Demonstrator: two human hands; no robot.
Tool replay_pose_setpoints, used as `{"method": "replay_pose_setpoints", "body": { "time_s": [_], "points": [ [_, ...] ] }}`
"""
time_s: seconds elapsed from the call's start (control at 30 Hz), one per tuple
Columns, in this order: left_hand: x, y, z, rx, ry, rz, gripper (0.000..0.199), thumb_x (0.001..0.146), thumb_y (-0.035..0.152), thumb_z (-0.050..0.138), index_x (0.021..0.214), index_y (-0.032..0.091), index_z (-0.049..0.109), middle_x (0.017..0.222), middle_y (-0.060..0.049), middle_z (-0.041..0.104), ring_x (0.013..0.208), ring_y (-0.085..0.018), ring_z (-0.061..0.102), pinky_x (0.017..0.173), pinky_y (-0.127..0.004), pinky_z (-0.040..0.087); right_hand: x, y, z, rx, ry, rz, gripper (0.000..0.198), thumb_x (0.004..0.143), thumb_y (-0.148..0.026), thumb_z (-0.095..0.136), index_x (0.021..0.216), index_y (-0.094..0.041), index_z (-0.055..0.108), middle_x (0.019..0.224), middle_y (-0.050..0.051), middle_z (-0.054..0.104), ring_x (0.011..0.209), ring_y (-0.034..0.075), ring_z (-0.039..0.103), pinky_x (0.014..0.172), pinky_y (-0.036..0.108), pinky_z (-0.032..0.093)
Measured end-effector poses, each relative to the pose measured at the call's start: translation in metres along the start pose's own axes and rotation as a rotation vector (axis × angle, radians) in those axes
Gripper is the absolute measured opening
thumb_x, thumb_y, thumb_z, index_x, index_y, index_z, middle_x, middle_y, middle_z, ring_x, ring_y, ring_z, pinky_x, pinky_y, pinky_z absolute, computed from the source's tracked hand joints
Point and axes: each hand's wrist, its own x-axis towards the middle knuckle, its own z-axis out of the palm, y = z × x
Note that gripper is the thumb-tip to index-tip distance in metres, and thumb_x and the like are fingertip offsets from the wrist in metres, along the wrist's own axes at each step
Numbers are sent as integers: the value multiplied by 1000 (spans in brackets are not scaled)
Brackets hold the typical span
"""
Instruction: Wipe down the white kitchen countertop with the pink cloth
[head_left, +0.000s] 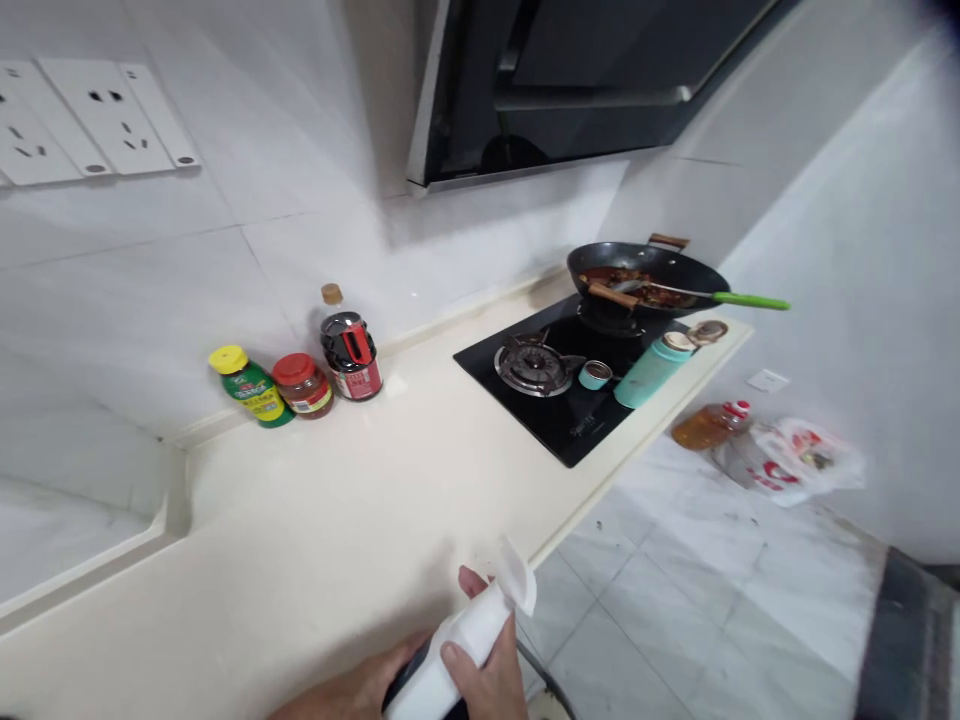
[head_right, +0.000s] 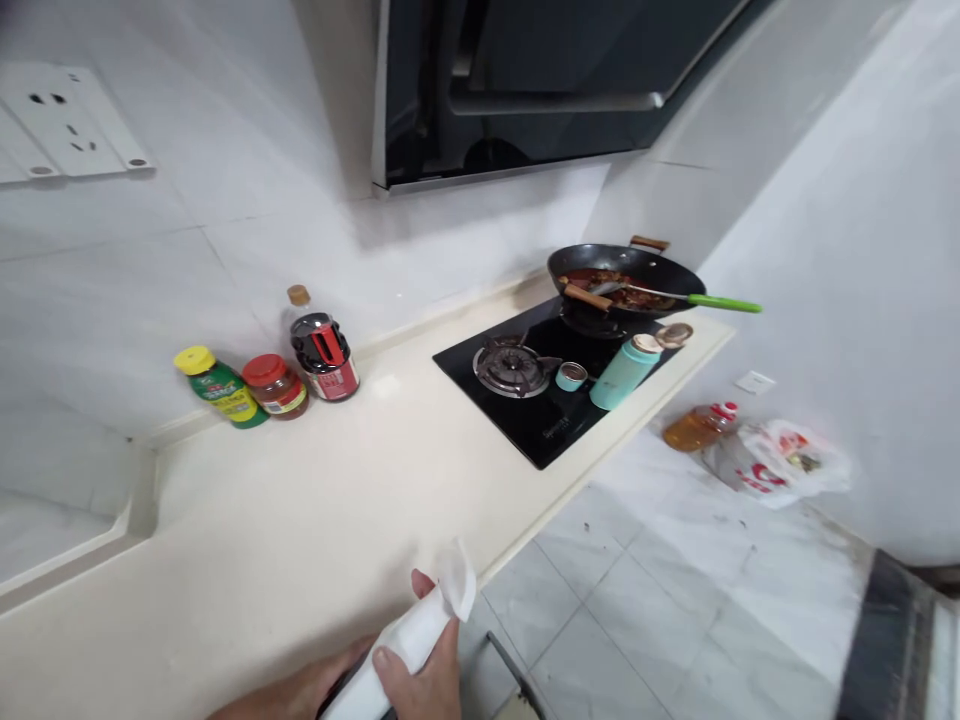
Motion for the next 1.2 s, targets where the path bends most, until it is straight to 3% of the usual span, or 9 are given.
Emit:
{"method": "replay_pose_setpoints", "body": {
  "time_s": [0.07, 0.2, 0.37, 0.53, 0.73, 0.9, 1.03, 1.2],
  "points": [
    [-5, -2, -4, -9, -19, -69, 103, 70, 36, 76, 159, 31, 26, 141, -6, 58, 119, -33, 56, 101, -46, 50, 0, 4, 4, 21, 38, 15, 84, 70, -47, 76, 142, -21, 41, 129, 15, 64, 103, 30, 66, 89, 41, 55],
    [-13, -2, -13, -28, -54, -227, 105, 66, 32, 74, 159, 31, 27, 132, -4, 64, 105, -30, 62, 92, -43, 55, 6, 12, 9, 147, 165, 0, 76, 70, -45, 74, 137, -23, 45, 138, 12, 60, 124, 29, 58, 102, 41, 49],
    [-15, 3, -22, -66, -48, -325, 109, 57, 22, 70, 158, 33, 32, 133, -1, 65, 110, -32, 59, 95, -43, 53, 18, 13, 26, 254, 268, 87, 68, 68, -45, 73, 128, -24, 50, 124, 10, 67, 107, 27, 65, 84, 37, 56],
    [-11, 9, -33, -135, -113, -253, 106, 62, 29, 69, 159, 32, 28, 140, 0, 60, 118, -33, 56, 105, -48, 46, 24, 16, 40, 248, 345, 22, 43, 71, -42, 73, 104, -26, 51, 96, 0, 68, 92, 21, 66, 82, 33, 55],
    [1, 14, -38, -115, -143, -199, 106, 64, 38, 75, 159, 29, 28, 151, -4, 50, 133, -37, 46, 115, -51, 35, 27, 25, 35, 166, 424, 75, 43, 74, -50, 71, 101, -27, 47, 90, 0, 66, 84, 22, 66, 74, 33, 54],
    [9, 8, -32, -30, -87, -226, 111, 61, 29, 75, 160, 32, 24, 155, -2, 46, 133, -38, 44, 114, -52, 38, 33, 17, 37, 138, 470, 86, 38, 76, -49, 68, 98, -28, 45, 85, -1, 65, 78, 22, 65, 69, 33, 53],
    [9, 8, -31, -90, -88, -178, 111, 61, 26, 73, 160, 32, 24, 156, -2, 44, 133, -38, 44, 114, -51, 38, 35, 12, 39, 103, 505, 117, 34, 76, -47, 68, 95, -27, 47, 83, -1, 64, 76, 22, 63, 66, 33, 51],
    [9, 7, -29, -76, -44, -191, 106, 60, 22, 70, 158, 31, 31, 153, -1, 48, 126, -35, 48, 113, -49, 39, 31, 6, 37, 85, 471, 56, 32, 84, -53, 64, 94, -26, 49, 79, -3, 60, 75, 20, 60, 69, 32, 51]
  ]
}}
